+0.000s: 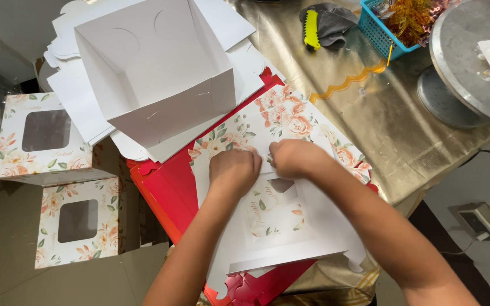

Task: Folding and assembling decorative cardboard cake boxes at a workstation.

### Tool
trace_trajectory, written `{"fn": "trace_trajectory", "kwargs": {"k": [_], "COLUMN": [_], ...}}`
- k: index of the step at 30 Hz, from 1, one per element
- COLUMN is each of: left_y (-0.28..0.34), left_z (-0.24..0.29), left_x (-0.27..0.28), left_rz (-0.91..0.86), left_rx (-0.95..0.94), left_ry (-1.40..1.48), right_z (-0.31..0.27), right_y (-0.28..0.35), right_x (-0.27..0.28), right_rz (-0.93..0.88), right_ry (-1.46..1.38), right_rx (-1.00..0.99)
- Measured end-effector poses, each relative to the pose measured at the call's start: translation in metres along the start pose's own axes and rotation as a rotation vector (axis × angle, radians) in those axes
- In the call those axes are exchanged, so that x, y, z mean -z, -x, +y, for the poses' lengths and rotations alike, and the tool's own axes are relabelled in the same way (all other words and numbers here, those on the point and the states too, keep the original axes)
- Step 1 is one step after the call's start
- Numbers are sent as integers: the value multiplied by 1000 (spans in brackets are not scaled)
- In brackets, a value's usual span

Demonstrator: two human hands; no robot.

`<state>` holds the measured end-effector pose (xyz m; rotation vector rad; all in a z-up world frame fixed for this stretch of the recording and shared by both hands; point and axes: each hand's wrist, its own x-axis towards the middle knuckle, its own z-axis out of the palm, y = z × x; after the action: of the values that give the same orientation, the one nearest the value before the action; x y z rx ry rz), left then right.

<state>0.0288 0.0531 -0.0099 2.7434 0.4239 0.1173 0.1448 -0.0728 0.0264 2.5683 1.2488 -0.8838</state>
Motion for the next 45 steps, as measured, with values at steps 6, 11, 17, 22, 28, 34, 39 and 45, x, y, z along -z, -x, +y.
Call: {"fn": "trace_trajectory", "kwargs": {"k": [6, 11, 17, 22, 28, 34, 39, 45], "left_y": [2, -1, -12, -8, 2, 11, 44, 157], "left_z": [2, 0, 15, 12, 12, 17, -7, -16], "left_x": [-7, -27, -50, -41, -50, -55, -7, 49], "left_rz": [1, -57, -196, -207, -75, 149, 343, 534], "left_rx": [-43, -168, -56, -94, -130, 6, -135, -86], "left_ry": [-110, -352, -460, -502, -440, -458, 137, 641], "right_z": [45, 39, -12, -19, -15, 3, 10, 0], "right_y": [2, -4, -9, -9, 0, 18, 28, 54], "right_x": [-4, -15, -33, -30, -16, -23, -35, -21], "right_rz": [7, 65, 176, 191, 184, 209, 401, 463], "right_ry": [-382, -381, 52, 334, 305, -66, -284, -429], "right_rx": [249, 218, 72, -26, 94, 109, 220, 242]}}
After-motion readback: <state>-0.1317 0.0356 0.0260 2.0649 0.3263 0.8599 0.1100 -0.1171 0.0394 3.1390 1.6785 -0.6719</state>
